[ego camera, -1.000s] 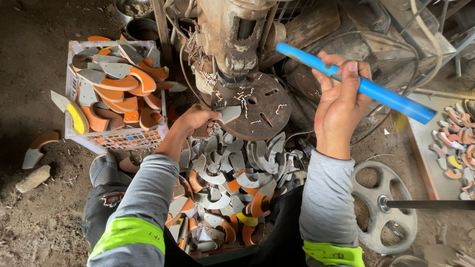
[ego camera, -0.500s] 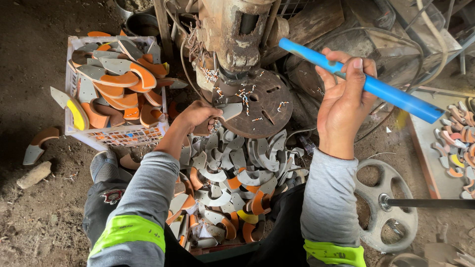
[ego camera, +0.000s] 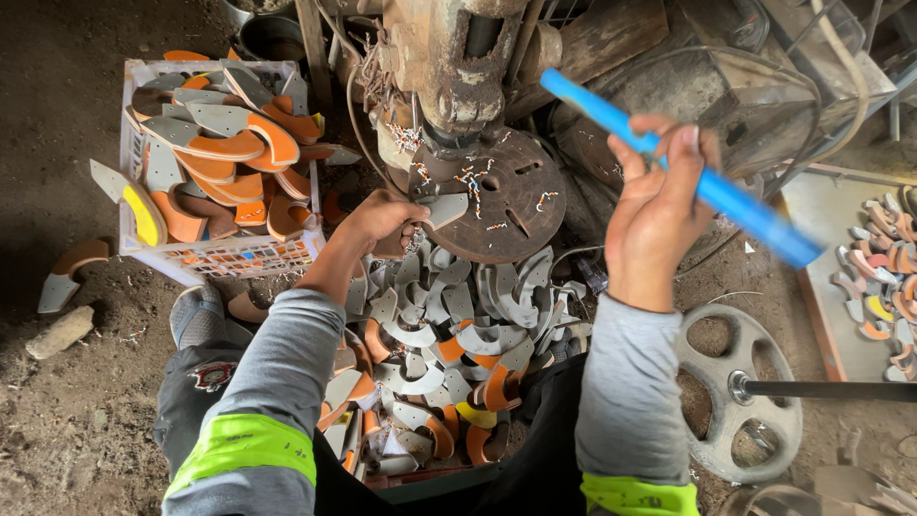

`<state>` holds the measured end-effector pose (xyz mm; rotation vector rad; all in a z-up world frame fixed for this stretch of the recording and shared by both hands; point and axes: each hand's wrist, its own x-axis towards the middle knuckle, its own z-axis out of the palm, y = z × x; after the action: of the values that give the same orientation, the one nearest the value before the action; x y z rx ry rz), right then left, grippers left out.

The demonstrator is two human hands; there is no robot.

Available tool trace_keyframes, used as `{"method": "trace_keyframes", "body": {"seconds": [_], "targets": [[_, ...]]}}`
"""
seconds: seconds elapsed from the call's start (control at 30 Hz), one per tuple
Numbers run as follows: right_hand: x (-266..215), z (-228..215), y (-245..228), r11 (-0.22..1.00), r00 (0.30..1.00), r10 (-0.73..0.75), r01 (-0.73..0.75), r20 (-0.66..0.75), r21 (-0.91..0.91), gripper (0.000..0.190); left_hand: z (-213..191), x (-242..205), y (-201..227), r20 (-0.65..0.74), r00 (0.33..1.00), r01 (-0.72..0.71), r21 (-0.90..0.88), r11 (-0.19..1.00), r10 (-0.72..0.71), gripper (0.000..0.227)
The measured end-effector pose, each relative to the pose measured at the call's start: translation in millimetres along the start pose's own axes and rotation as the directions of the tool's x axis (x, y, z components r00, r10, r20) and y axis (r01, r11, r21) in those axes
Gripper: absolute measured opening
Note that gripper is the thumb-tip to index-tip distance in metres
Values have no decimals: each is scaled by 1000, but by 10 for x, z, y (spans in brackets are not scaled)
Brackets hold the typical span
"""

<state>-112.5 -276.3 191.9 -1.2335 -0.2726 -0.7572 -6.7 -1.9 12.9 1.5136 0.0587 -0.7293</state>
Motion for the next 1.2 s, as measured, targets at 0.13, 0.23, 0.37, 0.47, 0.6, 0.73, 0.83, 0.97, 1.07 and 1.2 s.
{"method": "trace_keyframes", "body": {"seconds": [0.13, 0.23, 0.37, 0.47, 0.6, 0.73, 0.83, 0.97, 1.07, 1.2], "targets": [[-342, -122, 308, 988, 989, 50, -28, -136, 155, 28, 41, -6, -77, -27, 1000, 9, 29, 1000, -8, 18], [-585, -116, 650, 939, 984, 114, -62, -137, 337, 31, 14, 37, 1, -17, 999, -32, 49, 998, 33, 17], [-846, -144, 1053, 801, 959, 263, -156, -105, 578, 27, 21, 29, 23, -15, 1000, 7, 106, 994, -5, 18], [-979, -209, 1272, 722, 944, 323, -205, -61, 660, 24, 57, -19, 22, -8, 1000, 10, 73, 997, -9, 12], [-952, -223, 1499, 628, 922, 388, -253, -15, 736, 23, 19, -62, 95, -24, 999, 29, 128, 991, -26, 17], [-918, -140, 1415, 597, 920, 392, -258, 4, 760, 21, 27, -38, 88, -35, 996, 86, 48, 995, -84, 12], [-804, -21, 983, 694, 944, 323, -189, -66, 694, 23, 31, -23, 63, -19, 999, 35, 64, 997, -34, 13], [-131, 25, 255, 942, 995, 71, -46, -63, 333, 18, 24, -21, 41, 4, 1000, 12, 63, 998, -12, 18], [546, 133, 90, 995, 997, 54, -49, -47, 90, 15, 20, -22, 37, -7, 998, 59, 25, 998, -59, 18], [991, 163, 137, 999, 997, -40, 39, 70, 13, 14, -8, 20, -29, -27, 996, 79, -26, 997, -79, 20]]}}
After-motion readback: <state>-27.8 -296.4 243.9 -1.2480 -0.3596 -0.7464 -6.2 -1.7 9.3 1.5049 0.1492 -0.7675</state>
